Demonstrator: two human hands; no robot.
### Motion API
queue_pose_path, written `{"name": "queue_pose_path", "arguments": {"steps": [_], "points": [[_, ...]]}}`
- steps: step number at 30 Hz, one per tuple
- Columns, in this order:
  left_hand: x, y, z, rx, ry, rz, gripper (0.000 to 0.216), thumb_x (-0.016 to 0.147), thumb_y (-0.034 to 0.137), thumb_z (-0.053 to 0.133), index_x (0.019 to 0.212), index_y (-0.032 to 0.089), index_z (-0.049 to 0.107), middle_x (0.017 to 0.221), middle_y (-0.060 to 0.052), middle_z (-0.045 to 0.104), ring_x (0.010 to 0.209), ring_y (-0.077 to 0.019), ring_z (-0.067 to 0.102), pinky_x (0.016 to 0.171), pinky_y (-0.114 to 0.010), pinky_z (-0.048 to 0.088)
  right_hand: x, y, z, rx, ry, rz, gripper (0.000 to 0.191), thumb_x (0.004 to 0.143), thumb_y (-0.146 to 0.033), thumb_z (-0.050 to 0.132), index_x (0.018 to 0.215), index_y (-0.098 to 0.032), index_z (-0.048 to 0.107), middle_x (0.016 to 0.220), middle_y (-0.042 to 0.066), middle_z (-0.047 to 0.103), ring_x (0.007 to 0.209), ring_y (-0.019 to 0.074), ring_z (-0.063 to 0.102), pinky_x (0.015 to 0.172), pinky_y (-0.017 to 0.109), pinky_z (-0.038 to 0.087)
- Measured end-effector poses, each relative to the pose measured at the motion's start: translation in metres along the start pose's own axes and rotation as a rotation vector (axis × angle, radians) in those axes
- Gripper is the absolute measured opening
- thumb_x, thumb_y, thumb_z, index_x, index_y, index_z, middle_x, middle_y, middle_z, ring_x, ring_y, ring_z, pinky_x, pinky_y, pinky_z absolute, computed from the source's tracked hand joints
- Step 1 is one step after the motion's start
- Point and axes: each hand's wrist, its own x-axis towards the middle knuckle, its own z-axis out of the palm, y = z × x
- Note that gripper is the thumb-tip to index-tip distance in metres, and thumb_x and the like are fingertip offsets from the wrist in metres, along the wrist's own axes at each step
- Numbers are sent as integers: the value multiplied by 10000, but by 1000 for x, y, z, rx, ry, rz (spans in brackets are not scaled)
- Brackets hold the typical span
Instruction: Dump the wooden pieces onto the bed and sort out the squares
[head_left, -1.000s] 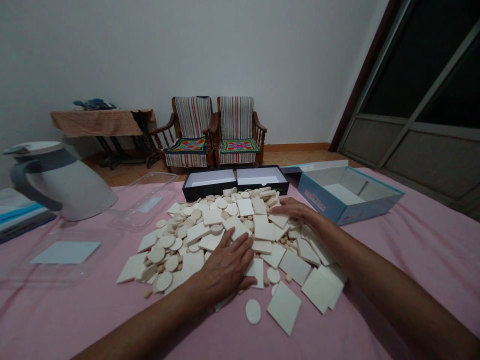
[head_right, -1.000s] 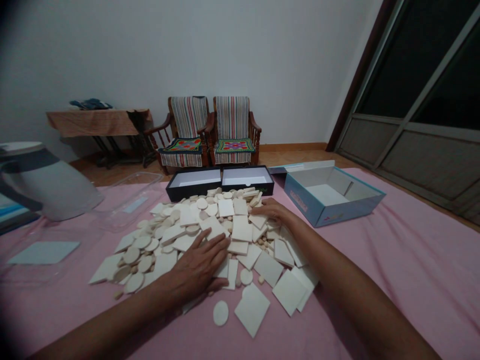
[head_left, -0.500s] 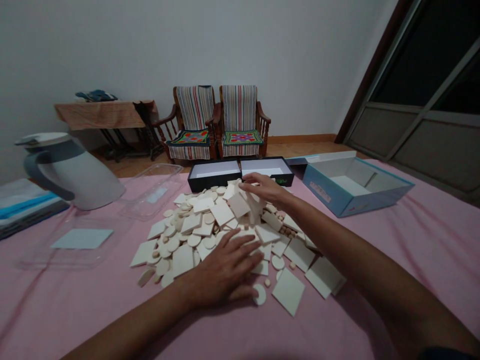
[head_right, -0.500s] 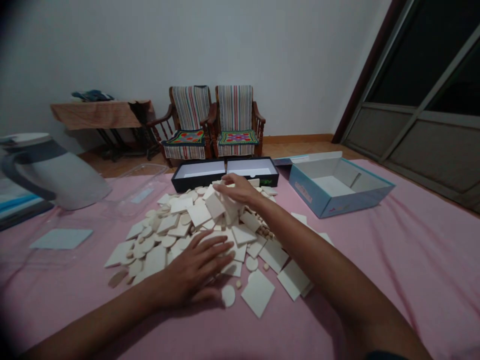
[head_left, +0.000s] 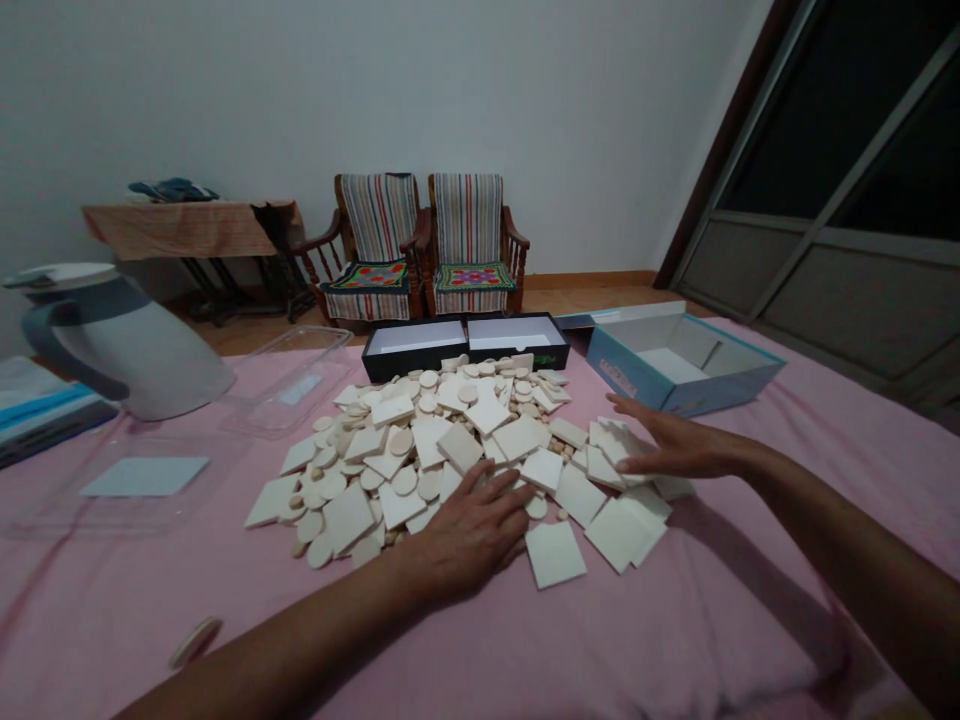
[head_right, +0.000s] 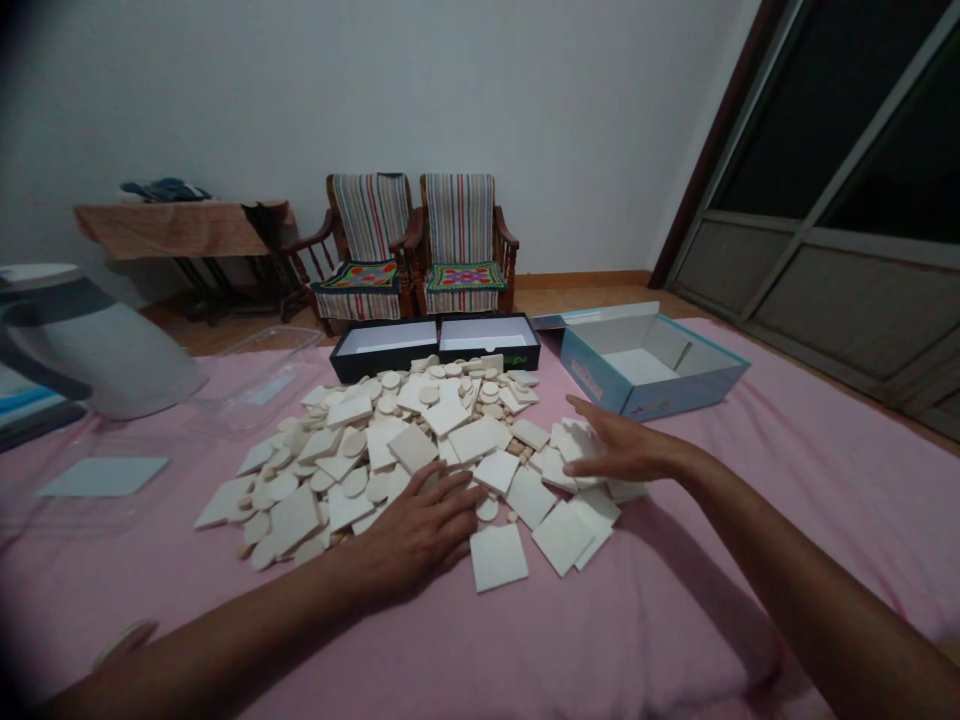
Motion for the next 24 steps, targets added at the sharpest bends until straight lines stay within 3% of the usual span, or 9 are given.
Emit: {"name": "queue_pose_path", "arguments": {"steps": [3, 7, 14, 20, 24], "points": [[0, 0, -1, -10, 78, -51, 202, 972, 307, 435, 1045, 199, 589, 1286, -45, 596, 1273, -228, 449, 1114, -443, 214, -25, 18, 9, -41, -97, 21, 1216, 612, -596, 707, 1525, -68, 101, 1561, 211, 163, 1412, 359, 247, 1140, 478, 252], [-3, 5, -7, -72, 95, 47, 467, 903, 547, 492, 1180, 176, 548, 1316, -111, 576, 1273, -260, 452, 1117, -455, 224, -24, 23, 36, -92, -47, 25, 1216, 622, -602, 680, 1530, -76, 66, 1548, 216, 208, 1387, 390, 288, 1108, 503, 288], [-7, 10, -1, -48, 86, 228, 450, 941, 531, 421, 1098, 142, 585, 1291, -119, 592, 1265, -250, 453, 1134, -450, 215, 20, 18, 71, -187, 145, -49, 1071, 616, -539, 665, 1507, -121, 242, 1484, 205, 372, 1321, 417, 373, 1058, 525, 308], [-5, 12, -1, -97, 77, 225, 524, 914, 577, 436, 1167, 132, 551, 1215, -131, 619, 1179, -252, 499, 1051, -422, 310, 40, 6, 66, -96, 134, -243, 892, 617, -382, 684, 1422, -133, 391, 1381, 186, 492, 1232, 351, 460, 1048, 472, 320], [-1, 21, -8, -140, 2, 185, 601, 889, 624, 432, 1249, 147, 497, 1234, -145, 592, 1157, -272, 508, 1003, -422, 337, 38, -8, 60, 6, 182, -217, 719, 609, -262, 637, 1302, -144, 489, 1274, 163, 547, 1158, 305, 500, 983, 420, 392]]}}
